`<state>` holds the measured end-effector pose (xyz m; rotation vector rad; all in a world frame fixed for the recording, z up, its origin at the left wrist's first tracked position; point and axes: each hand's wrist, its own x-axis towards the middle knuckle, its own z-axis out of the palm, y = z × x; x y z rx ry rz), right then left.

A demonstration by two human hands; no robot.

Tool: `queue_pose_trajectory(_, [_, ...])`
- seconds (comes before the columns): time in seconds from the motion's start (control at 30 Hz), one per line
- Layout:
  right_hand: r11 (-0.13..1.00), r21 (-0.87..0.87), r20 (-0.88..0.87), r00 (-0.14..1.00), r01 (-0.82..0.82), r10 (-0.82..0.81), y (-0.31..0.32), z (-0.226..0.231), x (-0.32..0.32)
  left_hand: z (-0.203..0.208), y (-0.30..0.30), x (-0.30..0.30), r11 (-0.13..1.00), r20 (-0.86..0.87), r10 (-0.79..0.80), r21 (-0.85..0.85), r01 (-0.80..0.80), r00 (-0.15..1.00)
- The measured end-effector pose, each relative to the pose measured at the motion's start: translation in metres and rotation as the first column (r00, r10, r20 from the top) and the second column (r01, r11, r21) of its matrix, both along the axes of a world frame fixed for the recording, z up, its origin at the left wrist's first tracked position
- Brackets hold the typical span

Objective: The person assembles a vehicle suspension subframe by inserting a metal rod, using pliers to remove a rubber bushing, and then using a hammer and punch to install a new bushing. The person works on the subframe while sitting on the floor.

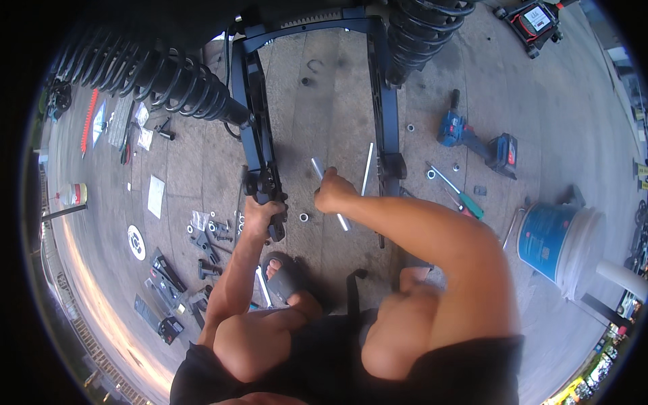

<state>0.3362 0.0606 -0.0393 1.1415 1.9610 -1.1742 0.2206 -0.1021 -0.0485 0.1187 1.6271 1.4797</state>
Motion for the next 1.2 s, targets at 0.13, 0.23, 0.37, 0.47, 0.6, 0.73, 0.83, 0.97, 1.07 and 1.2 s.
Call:
queue_pose_trajectory(0.13, [0.981,0.138,0.069,0.990,-0.134,0.125,-0.017,-0.059,-0.012,0.002,0.000,0.001,0.999,-0.021,-0.013,-0.032,0.012,1.000])
queue_pose_trajectory(0.23, [0.964,0.199,-0.206,0.955,-0.175,0.215,-0.012,-0.025,-0.002,0.002,-0.001,-0.001,0.998,-0.037,-0.027,-0.055,0.025,0.999])
queue_pose_trajectory(0.37, [0.984,0.178,-0.663,0.736,-0.021,0.136,0.028,0.080,0.019,-0.002,-0.002,-0.004,0.999,-0.047,-0.043,-0.020,0.042,0.998])
queue_pose_trajectory(0.47, [0.729,0.573,-0.779,0.526,0.376,0.341,0.063,0.121,-0.013,-0.007,-0.005,-0.004,0.998,-0.057,-0.050,-0.042,0.048,0.997])
queue_pose_trajectory(0.6, [0.145,0.765,-0.637,0.770,0.627,0.038,0.122,0.119,-0.083,-0.017,-0.005,-0.007,0.997,-0.088,-0.061,-0.046,0.057,0.994])
queue_pose_trajectory(0.73, [0.388,0.618,-0.489,0.720,0.684,-0.491,0.153,0.120,-0.098,-0.021,-0.005,-0.007,0.998,-0.072,-0.058,0.001,0.058,0.996])
queue_pose_trajectory(0.83, [0.537,0.494,-0.466,0.729,0.684,-0.501,0.179,0.136,-0.103,-0.020,-0.004,-0.006,0.998,-0.031,-0.042,0.039,0.043,0.999])
queue_pose_trajectory(0.97, [0.581,0.670,-0.407,0.883,0.462,-0.233,0.190,0.144,-0.103,-0.018,-0.004,-0.004,0.999,-0.036,-0.042,0.032,0.043,0.998])
queue_pose_trajectory(1.07, [0.580,0.605,-0.399,0.838,0.546,-0.373,0.185,0.143,-0.097,-0.018,-0.004,-0.004,0.999,-0.035,-0.032,0.038,0.033,0.999])
queue_pose_trajectory(1.2, [0.602,0.573,-0.385,0.831,0.557,-0.402,0.176,0.153,-0.094,-0.018,-0.004,-0.005,0.999,-0.077,-0.048,-0.007,0.048,0.996])
